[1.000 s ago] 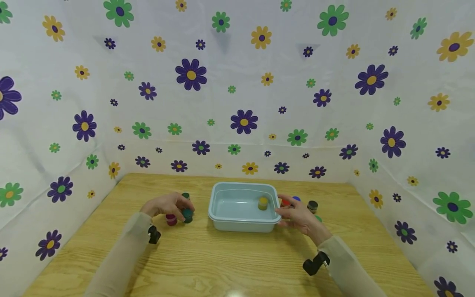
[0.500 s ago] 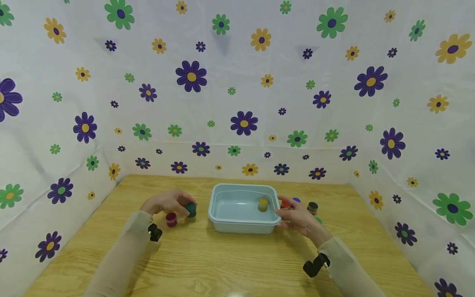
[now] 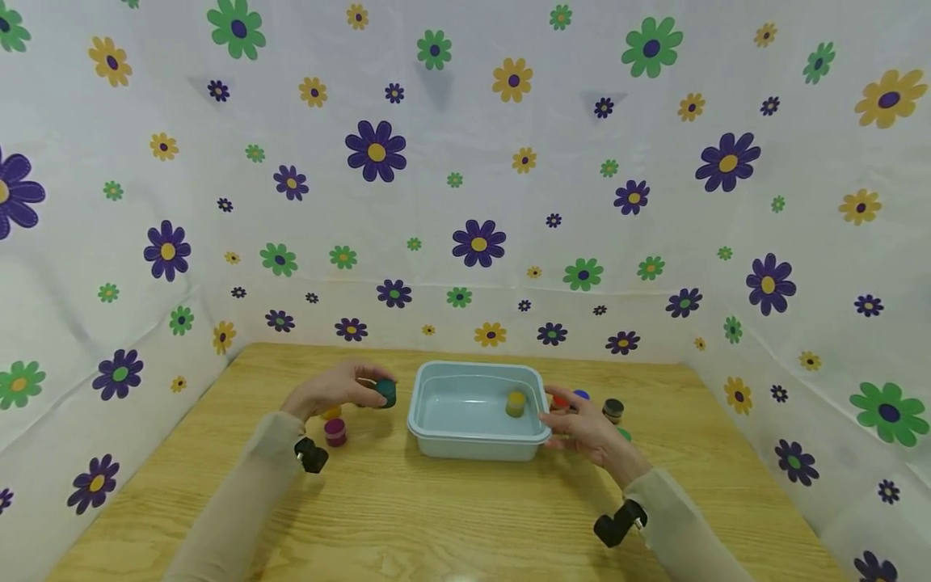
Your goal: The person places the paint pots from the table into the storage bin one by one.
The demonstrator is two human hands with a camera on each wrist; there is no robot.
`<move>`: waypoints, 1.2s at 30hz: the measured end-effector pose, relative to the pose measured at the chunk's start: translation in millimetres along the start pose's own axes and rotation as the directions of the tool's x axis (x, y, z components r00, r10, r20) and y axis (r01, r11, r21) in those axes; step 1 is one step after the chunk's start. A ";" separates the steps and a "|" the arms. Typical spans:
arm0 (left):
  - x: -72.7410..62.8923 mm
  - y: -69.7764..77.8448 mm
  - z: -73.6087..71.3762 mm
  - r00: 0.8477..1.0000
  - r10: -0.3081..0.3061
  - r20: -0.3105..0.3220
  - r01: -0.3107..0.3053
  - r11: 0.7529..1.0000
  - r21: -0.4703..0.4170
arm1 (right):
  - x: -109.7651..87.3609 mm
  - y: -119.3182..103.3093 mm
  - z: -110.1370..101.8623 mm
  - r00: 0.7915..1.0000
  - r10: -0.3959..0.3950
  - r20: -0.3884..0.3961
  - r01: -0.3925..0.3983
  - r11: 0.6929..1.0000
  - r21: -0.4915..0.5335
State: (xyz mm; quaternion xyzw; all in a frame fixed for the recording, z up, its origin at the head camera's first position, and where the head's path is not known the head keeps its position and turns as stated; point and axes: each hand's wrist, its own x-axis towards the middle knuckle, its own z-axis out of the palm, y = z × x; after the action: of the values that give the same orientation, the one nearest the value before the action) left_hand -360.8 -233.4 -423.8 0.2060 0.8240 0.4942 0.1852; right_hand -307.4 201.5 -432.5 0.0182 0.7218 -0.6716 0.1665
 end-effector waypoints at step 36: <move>51.9 55.9 72.3 0.985 0.050 -0.166 -0.061 0.996 -0.060 | -0.2 -0.6 0.0 1.000 0.017 0.008 -0.017 1.000 0.008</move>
State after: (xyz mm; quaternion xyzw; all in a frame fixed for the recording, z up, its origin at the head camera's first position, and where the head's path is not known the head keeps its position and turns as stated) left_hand -359.2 -129.1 -411.3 0.1815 0.8139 0.5409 0.1094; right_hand -307.4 201.4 -431.9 0.0226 0.7181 -0.6732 0.1749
